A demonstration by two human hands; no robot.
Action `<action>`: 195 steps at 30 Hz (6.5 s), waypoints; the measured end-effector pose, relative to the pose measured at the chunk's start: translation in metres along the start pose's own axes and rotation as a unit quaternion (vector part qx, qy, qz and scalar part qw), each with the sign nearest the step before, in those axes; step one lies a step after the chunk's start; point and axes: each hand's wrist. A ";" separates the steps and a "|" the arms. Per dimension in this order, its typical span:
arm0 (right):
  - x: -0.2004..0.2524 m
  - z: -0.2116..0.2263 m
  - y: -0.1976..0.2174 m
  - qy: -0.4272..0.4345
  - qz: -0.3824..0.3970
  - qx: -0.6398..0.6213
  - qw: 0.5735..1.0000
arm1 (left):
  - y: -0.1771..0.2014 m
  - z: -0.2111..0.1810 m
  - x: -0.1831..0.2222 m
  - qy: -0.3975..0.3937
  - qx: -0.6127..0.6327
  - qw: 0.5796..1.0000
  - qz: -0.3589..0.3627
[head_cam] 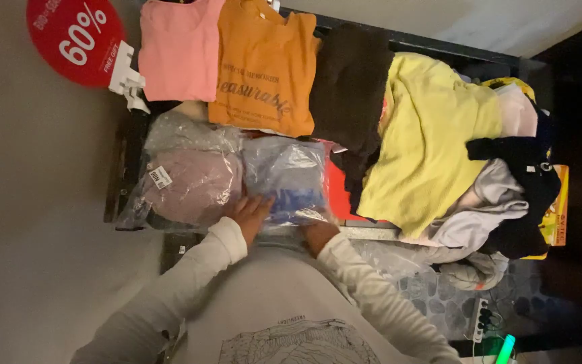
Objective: Packing various items of clothing into individual clear plastic bags on a display or packing table.
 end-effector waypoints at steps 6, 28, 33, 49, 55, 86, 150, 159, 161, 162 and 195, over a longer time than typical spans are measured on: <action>0.056 0.008 0.030 0.093 -0.195 0.043 0.976 | 0.102 -0.043 0.009 -0.084 0.022 0.983 -0.160; 0.076 -0.016 0.048 0.314 -0.407 -0.122 0.849 | 0.021 0.037 0.023 -0.114 0.030 0.977 -0.175; 0.072 -0.049 -0.001 0.320 -0.508 -0.016 0.799 | 0.095 -0.011 0.022 -0.143 0.151 0.959 -0.191; 0.050 -0.090 -0.012 0.075 -0.187 -0.380 0.903 | 0.076 0.017 0.065 -0.064 0.249 0.965 0.043; 0.064 -0.055 0.049 0.047 -0.316 -0.564 0.762 | 0.060 0.010 0.043 -0.057 0.379 0.902 -0.198; -0.022 -0.094 -0.033 -0.347 -0.383 -0.287 0.806 | 0.060 -0.041 -0.025 0.097 0.141 0.957 -0.235; -0.074 -0.069 0.014 0.023 -0.406 -0.212 0.889 | -0.015 -0.010 -0.099 0.169 0.045 0.984 0.012; -0.044 -0.075 0.026 -0.003 -0.459 0.020 0.888 | -0.051 -0.014 -0.101 0.129 -0.027 0.990 -0.051; -0.043 -0.069 0.021 -0.003 -0.471 0.018 0.882 | -0.032 -0.024 -0.098 0.124 -0.006 0.991 -0.048; -0.042 -0.066 0.018 -0.004 -0.483 0.016 0.876 | -0.023 -0.029 -0.097 0.117 0.016 0.992 -0.045; -0.040 -0.093 0.019 0.070 -0.455 -0.253 0.851 | -0.017 -0.012 -0.110 0.179 -0.006 0.981 -0.080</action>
Point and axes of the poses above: each hand's wrist, its own x-axis away from the middle knuckle, its own y-axis out of the back of the hand, z = x × y, and after that the axes turned 10 degrees about y, right-handed
